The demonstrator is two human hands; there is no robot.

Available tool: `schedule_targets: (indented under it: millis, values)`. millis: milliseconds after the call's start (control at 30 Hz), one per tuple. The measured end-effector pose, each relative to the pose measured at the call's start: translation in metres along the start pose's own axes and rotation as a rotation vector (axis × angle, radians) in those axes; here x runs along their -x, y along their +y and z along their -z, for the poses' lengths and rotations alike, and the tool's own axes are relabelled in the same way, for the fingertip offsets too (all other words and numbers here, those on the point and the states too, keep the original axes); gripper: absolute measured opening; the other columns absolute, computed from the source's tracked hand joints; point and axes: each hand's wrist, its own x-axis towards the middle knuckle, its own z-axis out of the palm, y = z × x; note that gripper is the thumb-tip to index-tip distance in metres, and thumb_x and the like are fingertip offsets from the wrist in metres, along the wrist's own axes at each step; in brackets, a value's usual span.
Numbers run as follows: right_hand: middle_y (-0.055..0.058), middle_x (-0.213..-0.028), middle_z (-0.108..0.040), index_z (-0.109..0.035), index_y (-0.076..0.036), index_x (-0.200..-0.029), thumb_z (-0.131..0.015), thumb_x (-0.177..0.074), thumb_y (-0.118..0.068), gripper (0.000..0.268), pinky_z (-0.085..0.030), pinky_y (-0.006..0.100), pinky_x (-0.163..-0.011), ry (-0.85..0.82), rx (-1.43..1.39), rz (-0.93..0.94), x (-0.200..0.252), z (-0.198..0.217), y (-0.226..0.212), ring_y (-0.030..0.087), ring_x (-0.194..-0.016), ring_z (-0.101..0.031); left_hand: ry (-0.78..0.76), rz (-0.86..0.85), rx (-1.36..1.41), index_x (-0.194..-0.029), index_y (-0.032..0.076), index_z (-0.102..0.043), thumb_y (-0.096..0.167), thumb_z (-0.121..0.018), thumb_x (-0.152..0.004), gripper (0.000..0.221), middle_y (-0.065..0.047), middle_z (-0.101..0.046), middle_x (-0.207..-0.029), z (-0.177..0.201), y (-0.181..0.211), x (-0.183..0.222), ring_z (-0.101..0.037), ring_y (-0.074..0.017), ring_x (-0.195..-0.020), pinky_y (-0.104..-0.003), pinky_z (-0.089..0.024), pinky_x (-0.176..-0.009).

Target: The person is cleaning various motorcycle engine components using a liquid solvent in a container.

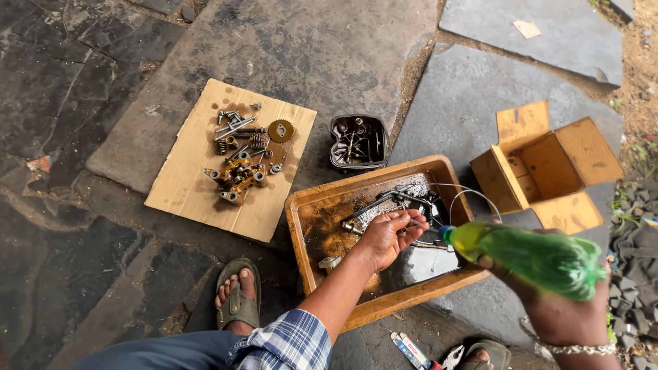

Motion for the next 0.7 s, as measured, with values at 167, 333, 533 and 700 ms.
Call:
schedule_targets:
  millis: [167, 333, 533, 700]
  values:
    - [0.008, -0.096, -0.082, -0.078, -0.005, -0.102, -0.087, -0.069, -0.021, 0.037, -0.065, 0.032, -0.070, -0.026, 0.015, -0.086, 0.008, 0.007, -0.016, 0.016, -0.077, -0.080, 0.251, 0.033, -0.308, -0.097, 0.009, -0.058, 0.037, -0.044, -0.111, 0.034, 0.002, -0.046, -0.071, -0.020, -0.002, 0.006, -0.037, -0.0063, -0.054, -0.020, -0.031, -0.044]
    - [0.009, -0.096, -0.081, -0.077, -0.003, -0.101, -0.089, -0.067, -0.017, 0.039, -0.063, 0.034, -0.073, 0.034, 0.004, -0.094, 0.007, 0.011, -0.018, 0.017, -0.080, -0.078, 0.283, 0.036, -0.395, -0.082, 0.009, -0.046, 0.051, -0.039, -0.114, 0.053, 0.001, -0.045, -0.068, -0.014, -0.019, -0.012, -0.037, -0.0076, -0.051, -0.023, -0.031, -0.040]
    - [0.014, -0.114, -0.075, -0.067, -0.003, -0.113, -0.075, -0.086, -0.005, 0.028, -0.062, 0.040, -0.092, 0.085, -0.489, -0.017, -0.007, 0.024, 0.041, 0.024, -0.103, -0.076, 0.085, 0.060, -0.223, -0.106, 0.010, -0.069, 0.018, -0.051, -0.105, 0.020, 0.002, -0.066, -0.083, -0.034, -0.018, -0.037, -0.064, -0.0082, -0.071, -0.022, -0.055, -0.064]
    - [0.019, -0.136, -0.064, -0.053, -0.001, -0.136, -0.064, -0.108, -0.014, 0.033, -0.051, 0.047, -0.110, 0.135, -1.055, -0.431, -0.026, 0.051, 0.109, 0.032, -0.132, -0.063, 0.034, 0.016, -0.392, -0.097, 0.005, -0.071, 0.031, -0.062, -0.105, 0.029, 0.000, -0.069, -0.081, -0.033, -0.011, -0.074, -0.063, -0.0084, -0.068, -0.024, -0.052, -0.061]
